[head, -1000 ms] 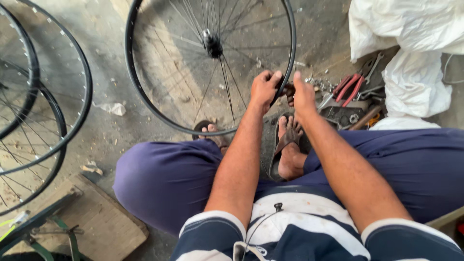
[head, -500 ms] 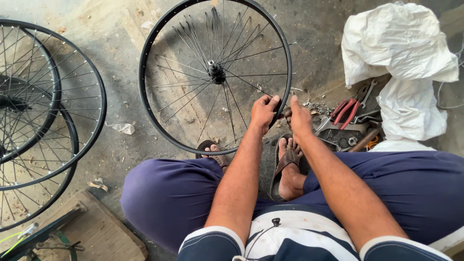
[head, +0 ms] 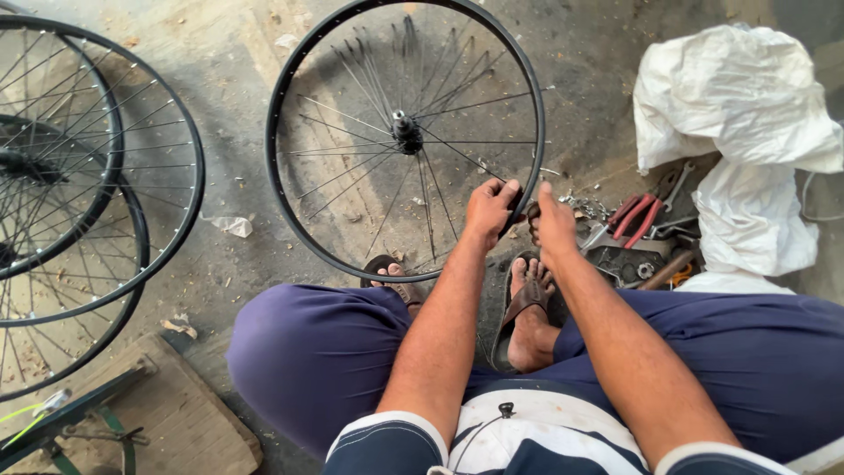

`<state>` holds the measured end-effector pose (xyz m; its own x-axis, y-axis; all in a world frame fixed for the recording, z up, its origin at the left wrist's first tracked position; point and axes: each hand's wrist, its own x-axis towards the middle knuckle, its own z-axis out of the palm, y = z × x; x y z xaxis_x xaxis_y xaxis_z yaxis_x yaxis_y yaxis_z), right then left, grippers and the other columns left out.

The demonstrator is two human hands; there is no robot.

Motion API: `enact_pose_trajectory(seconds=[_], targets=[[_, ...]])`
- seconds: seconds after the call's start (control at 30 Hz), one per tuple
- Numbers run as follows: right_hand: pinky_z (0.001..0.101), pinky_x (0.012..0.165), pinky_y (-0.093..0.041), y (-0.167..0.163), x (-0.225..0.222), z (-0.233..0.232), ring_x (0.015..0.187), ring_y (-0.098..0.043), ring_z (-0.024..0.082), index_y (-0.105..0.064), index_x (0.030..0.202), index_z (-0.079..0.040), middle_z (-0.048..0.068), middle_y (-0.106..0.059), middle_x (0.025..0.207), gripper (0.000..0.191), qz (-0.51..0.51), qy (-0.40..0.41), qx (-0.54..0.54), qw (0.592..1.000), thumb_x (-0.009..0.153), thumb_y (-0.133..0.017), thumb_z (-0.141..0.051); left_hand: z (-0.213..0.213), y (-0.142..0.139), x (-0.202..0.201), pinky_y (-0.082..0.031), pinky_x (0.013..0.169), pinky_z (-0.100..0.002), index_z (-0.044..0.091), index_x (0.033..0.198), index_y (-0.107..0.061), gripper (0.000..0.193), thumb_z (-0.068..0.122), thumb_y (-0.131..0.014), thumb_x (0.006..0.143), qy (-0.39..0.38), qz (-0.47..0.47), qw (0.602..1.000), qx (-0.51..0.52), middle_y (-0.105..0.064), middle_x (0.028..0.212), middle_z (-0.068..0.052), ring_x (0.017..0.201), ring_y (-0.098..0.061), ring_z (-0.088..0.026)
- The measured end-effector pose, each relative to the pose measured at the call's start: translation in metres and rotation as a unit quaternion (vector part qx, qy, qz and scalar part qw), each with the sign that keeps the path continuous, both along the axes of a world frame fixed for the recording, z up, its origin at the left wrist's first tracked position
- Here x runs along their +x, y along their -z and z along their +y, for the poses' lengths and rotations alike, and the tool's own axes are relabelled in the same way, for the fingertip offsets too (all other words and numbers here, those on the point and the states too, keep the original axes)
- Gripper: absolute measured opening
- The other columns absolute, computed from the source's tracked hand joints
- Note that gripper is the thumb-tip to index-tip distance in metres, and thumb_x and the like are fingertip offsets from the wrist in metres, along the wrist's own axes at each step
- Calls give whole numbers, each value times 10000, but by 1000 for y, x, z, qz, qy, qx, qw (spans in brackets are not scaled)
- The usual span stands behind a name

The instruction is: The person assembles a bicycle wheel by inserting spokes into the hub and rim, then tightening them with a spoke wrench. The person works on the floor in a workshop setting, handling the rim, hub, spokes, and wrench.

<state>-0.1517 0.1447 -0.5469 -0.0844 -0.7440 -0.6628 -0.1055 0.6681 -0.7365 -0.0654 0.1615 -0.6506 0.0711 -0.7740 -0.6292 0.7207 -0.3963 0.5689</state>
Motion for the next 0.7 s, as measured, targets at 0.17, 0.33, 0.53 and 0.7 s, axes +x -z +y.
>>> enact_pose_trajectory(seconds=[0.17, 0.33, 0.53, 0.7], targets=[[258, 455, -336, 6, -3, 1, 537, -430, 64, -584, 846, -157, -64, -487, 684, 355, 55, -46, -46, 996, 1020, -578, -466, -1, -2, 0, -608, 556, -369, 8, 892, -623, 264, 250, -682, 978, 3, 3, 1000, 21, -665, 798, -73, 653, -635, -164], [266, 466, -359, 20, -7, -1, 534, -464, 114, -579, 825, -167, -43, -509, 659, 425, -20, 2, 25, 999, 1049, -535, -525, 0, 2, -3, -510, 592, -379, 9, 903, -692, 318, 322, -716, 953, 38, -251, 967, 28, -677, 759, -108, 655, -589, -179], [289, 639, -419, 28, -13, -4, 701, -529, 118, -671, 1091, -144, -45, -625, 838, 182, -247, -19, 83, 965, 1025, -557, -270, -3, 5, -11, -520, 662, -376, 35, 912, -703, 308, 342, -700, 939, -54, -228, 971, 39, -716, 813, -121, 705, -630, -189], [307, 683, -454, 38, -25, -6, 747, -557, 156, -656, 1113, -105, -8, -641, 858, 141, -260, 10, 82, 962, 1023, -568, -169, -6, -6, 1, -515, 719, -432, 27, 935, -704, 352, 375, -679, 981, -42, -319, 942, 94, -714, 843, -127, 779, -658, -260]])
